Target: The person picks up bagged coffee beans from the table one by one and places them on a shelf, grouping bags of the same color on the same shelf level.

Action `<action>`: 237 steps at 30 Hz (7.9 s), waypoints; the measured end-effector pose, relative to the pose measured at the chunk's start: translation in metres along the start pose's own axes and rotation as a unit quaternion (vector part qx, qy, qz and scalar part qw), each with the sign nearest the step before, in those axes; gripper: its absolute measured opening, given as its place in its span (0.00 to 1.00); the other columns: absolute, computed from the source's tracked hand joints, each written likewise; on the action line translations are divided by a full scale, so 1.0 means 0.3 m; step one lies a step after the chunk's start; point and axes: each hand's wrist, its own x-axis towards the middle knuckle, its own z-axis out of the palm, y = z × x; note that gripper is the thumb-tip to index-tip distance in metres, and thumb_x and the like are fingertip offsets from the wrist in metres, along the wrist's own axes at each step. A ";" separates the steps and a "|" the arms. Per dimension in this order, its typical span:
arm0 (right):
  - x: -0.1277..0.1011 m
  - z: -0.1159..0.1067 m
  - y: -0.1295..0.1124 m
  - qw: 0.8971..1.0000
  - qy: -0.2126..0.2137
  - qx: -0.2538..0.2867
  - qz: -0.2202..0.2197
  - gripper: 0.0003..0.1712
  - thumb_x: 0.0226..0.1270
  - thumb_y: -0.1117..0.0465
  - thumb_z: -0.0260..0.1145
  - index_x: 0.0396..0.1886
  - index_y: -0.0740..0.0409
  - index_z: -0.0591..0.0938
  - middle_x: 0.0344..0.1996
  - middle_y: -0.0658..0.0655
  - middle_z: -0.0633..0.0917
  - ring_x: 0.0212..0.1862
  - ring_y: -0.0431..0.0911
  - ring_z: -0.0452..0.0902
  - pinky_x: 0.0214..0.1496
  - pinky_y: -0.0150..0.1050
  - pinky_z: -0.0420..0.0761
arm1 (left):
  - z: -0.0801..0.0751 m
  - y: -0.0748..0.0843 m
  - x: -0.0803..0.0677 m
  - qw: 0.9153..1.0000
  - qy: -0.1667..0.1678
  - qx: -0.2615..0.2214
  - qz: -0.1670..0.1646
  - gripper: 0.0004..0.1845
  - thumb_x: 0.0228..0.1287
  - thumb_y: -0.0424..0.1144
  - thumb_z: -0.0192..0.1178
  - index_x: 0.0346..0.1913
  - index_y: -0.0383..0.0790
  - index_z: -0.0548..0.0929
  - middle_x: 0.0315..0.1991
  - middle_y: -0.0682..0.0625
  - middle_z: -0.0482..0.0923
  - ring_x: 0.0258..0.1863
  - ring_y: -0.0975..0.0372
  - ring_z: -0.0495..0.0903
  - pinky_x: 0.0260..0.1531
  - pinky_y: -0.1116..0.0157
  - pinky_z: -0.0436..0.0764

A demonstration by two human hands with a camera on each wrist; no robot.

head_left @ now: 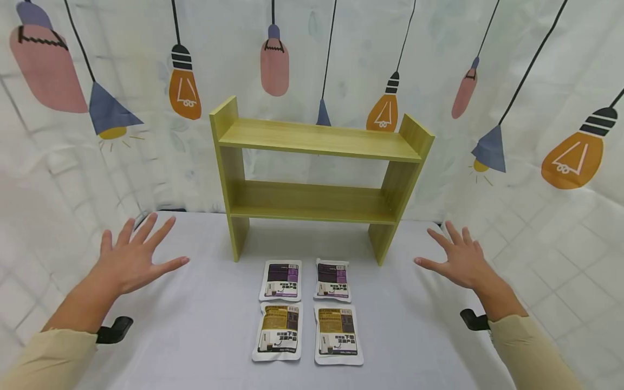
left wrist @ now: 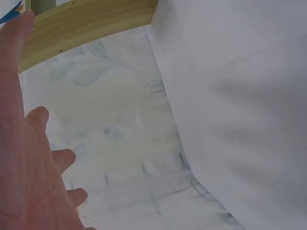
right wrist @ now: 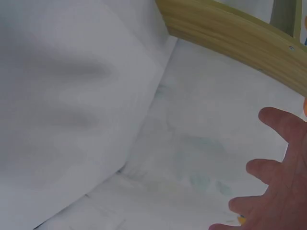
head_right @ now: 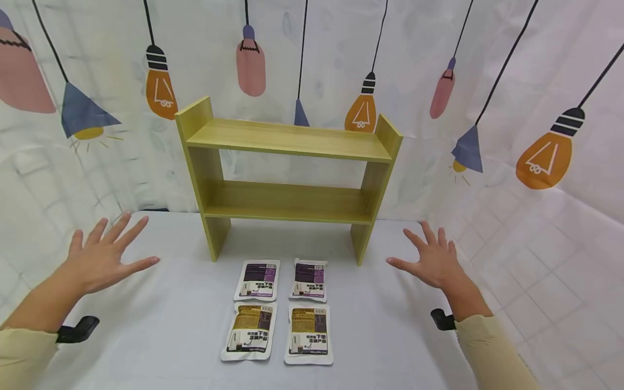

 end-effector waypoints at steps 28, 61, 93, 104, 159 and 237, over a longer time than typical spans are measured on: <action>0.010 0.158 -0.146 0.999 0.023 -0.003 -0.042 0.56 0.57 0.22 0.63 0.80 0.44 0.64 0.83 0.67 0.49 0.79 0.78 0.38 0.71 0.81 0.44 | 0.058 0.091 -0.005 1.000 -0.005 0.004 0.003 0.59 0.60 0.80 0.49 0.84 0.58 0.36 0.83 0.34 0.34 0.77 0.26 0.35 0.65 0.21 0.30; -0.028 0.311 -0.317 0.996 0.041 0.061 -0.041 0.56 0.55 0.21 0.65 0.79 0.41 0.67 0.80 0.69 0.57 0.79 0.73 0.51 0.68 0.77 0.64 | 0.093 0.243 0.077 0.996 0.052 -0.071 0.029 0.55 0.64 0.74 0.54 0.84 0.55 0.43 0.83 0.35 0.43 0.78 0.30 0.45 0.70 0.25 0.41; 0.022 0.417 -0.441 0.966 -0.031 0.241 -0.090 0.52 0.54 0.33 0.76 0.76 0.48 0.71 0.73 0.58 0.73 0.75 0.60 0.66 0.74 0.65 0.66 | 0.058 0.373 0.218 0.909 0.180 -0.375 0.034 0.46 0.72 0.53 0.61 0.84 0.49 0.49 0.80 0.39 0.57 0.71 0.37 0.68 0.67 0.36 0.70; 0.053 0.418 -0.505 0.952 -0.045 0.301 -0.012 0.46 0.55 0.41 0.79 0.72 0.48 0.75 0.65 0.62 0.80 0.58 0.56 0.80 0.53 0.55 0.84 | 0.042 0.394 0.264 0.880 0.198 -0.430 -0.011 0.41 0.74 0.56 0.58 0.83 0.50 0.54 0.73 0.38 0.69 0.67 0.41 0.74 0.65 0.41 0.75; 0.161 0.443 -0.612 0.952 -0.081 0.287 0.068 0.35 0.44 0.59 0.87 0.55 0.53 0.84 0.63 0.64 0.80 0.62 0.59 0.76 0.66 0.60 0.76 | 0.028 0.403 0.374 0.827 0.387 -0.408 -0.004 0.21 0.67 0.36 0.67 0.62 0.41 0.84 0.50 0.37 0.88 0.42 0.44 0.90 0.35 0.90 0.72; 0.140 0.418 -0.535 0.902 -0.041 0.422 0.075 0.31 0.52 0.57 0.83 0.59 0.46 0.86 0.65 0.59 0.80 0.59 0.54 0.76 0.52 0.44 0.83 | 0.033 0.403 0.362 0.825 0.373 -0.424 -0.032 0.22 0.69 0.40 0.65 0.64 0.45 0.84 0.50 0.38 0.89 0.39 0.43 0.90 0.36 0.88 0.75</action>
